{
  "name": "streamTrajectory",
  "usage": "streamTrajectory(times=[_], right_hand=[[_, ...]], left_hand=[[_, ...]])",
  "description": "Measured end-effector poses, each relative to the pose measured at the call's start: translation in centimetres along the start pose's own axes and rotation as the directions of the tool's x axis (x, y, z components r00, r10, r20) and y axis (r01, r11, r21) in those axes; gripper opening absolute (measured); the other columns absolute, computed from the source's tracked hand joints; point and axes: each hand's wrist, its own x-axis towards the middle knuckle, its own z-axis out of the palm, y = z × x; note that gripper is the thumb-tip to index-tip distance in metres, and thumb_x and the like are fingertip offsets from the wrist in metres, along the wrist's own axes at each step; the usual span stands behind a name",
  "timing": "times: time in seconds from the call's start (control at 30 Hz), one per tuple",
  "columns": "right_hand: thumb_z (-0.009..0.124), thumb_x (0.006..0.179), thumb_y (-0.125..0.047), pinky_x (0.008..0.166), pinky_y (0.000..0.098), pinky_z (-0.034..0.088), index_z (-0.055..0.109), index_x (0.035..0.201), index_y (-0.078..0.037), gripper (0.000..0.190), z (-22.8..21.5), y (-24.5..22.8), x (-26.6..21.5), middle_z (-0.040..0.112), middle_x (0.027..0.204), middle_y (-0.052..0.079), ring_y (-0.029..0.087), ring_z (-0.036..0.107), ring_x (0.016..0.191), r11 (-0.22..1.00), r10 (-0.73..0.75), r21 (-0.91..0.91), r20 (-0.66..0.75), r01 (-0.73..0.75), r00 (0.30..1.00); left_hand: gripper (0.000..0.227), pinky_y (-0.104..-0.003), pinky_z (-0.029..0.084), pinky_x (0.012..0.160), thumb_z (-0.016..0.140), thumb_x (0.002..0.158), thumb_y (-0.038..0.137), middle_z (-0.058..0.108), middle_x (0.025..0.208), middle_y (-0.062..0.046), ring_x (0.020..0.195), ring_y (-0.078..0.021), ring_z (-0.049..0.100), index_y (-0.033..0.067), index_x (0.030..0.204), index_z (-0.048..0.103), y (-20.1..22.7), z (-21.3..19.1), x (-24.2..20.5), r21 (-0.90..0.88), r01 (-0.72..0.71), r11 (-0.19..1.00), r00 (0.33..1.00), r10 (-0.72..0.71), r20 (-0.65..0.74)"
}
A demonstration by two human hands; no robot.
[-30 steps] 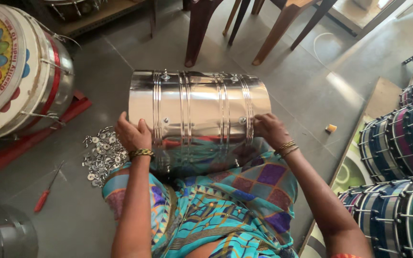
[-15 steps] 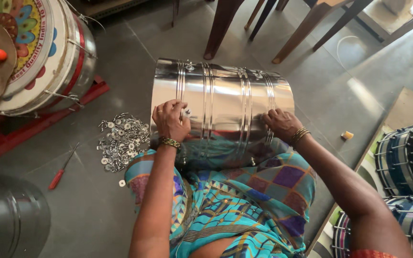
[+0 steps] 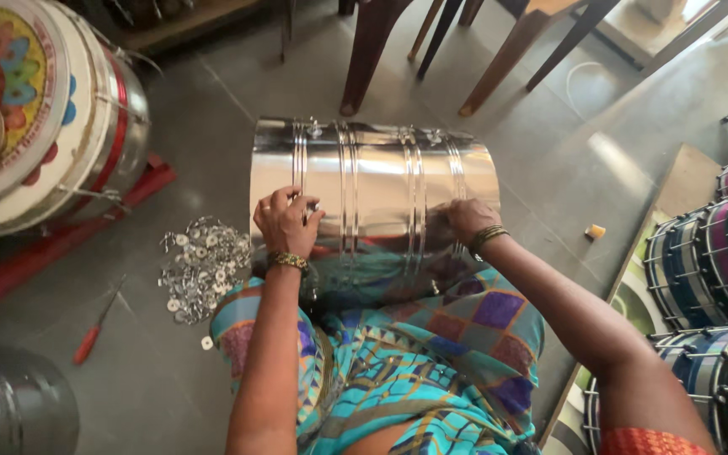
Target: The person sits on the floor and repeatedly taps the metal body of a drum with their hands. They rotate the drum to inspect different sections of the shiny surface. The person then lifts the drum to show the interior before placing it back down.
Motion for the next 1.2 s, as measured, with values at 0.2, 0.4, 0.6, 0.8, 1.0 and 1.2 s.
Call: streamTrajectory(times=[0.2, 0.4, 0.6, 0.8, 1.0, 1.2], right_hand=[[0.055, 0.095, -0.030, 0.072, 0.0449, 0.058, 0.066, 0.103, -0.012, 0.022, -0.3, 0.6, 0.1, 0.069, 0.095, 0.013, 0.032, 0.070, 0.088, 0.940, -0.324, -0.189, -0.228, 0.285, 0.918], [0.055, 0.095, -0.017, 0.073, 0.0426, 0.058, 0.063, 0.097, -0.003, 0.016, 0.1, 2.6, 0.7, 0.068, 0.094, 0.014, 0.029, 0.071, 0.087, 0.842, -0.459, -0.377, -0.125, 0.386, 0.879], [0.058, 0.089, -0.016, 0.065, 0.0455, 0.058, 0.063, 0.097, -0.004, 0.016, -0.9, 3.3, 0.3, 0.067, 0.088, 0.015, 0.032, 0.071, 0.080, 0.838, -0.519, -0.272, -0.136, 0.472, 0.844], [0.056, 0.094, -0.031, 0.075, 0.0475, 0.058, 0.068, 0.103, -0.008, 0.027, -3.3, 1.4, -0.3, 0.074, 0.091, 0.020, 0.035, 0.074, 0.085, 0.981, -0.179, 0.084, 0.060, 0.173, 0.982], [0.051, 0.107, -0.044, 0.083, 0.0490, 0.056, 0.074, 0.103, -0.015, 0.037, -0.5, -0.3, -0.7, 0.073, 0.099, 0.019, 0.039, 0.071, 0.094, 0.963, 0.153, 0.233, -0.062, -0.135, 0.986], [0.056, 0.095, -0.039, 0.076, 0.0490, 0.057, 0.062, 0.132, -0.023, 0.041, -0.2, 6.0, 2.0, 0.072, 0.100, 0.019, 0.040, 0.070, 0.091, 0.976, -0.135, 0.165, -0.056, 0.142, 0.989]], left_hand=[[0.027, -0.050, 0.037, 0.104, 0.091, 0.070, 0.028, 0.065, 0.117, 0.003, 0.119, -0.0285, 0.053, 0.0263, 0.094, 0.079, -0.9, -0.1, 0.0, -0.045, -0.021, 0.999, 1.000, 0.022, 0.021], [0.025, -0.049, 0.038, 0.102, 0.092, 0.068, 0.029, 0.066, 0.113, 0.003, 0.116, -0.0278, 0.054, 0.0259, 0.090, 0.079, -0.7, -0.6, 0.4, -0.053, -0.020, 0.998, 1.000, 0.021, 0.003], [0.024, -0.049, 0.040, 0.097, 0.092, 0.071, 0.031, 0.063, 0.102, 0.001, 0.104, -0.0261, 0.057, 0.0206, 0.085, 0.076, 0.4, -0.4, 0.8, -0.029, -0.015, 0.999, 1.000, 0.016, 0.023], [0.025, -0.049, 0.040, 0.093, 0.091, 0.071, 0.032, 0.065, 0.099, 0.001, 0.102, -0.0279, 0.057, 0.0197, 0.085, 0.075, 0.3, 0.2, 0.8, -0.006, 0.010, 1.000, 1.000, -0.010, 0.018], [0.025, -0.049, 0.041, 0.095, 0.091, 0.074, 0.032, 0.065, 0.101, -0.001, 0.103, -0.0274, 0.057, 0.0195, 0.088, 0.075, 0.1, 0.0, 0.7, -0.003, -0.009, 1.000, 0.999, 0.009, 0.035], [0.028, -0.050, 0.042, 0.090, 0.088, 0.076, 0.039, 0.066, 0.105, -0.004, 0.108, -0.0306, 0.058, 0.0178, 0.088, 0.074, -0.2, -1.4, 0.7, -0.033, -0.021, 0.999, 0.999, 0.019, -0.041]])
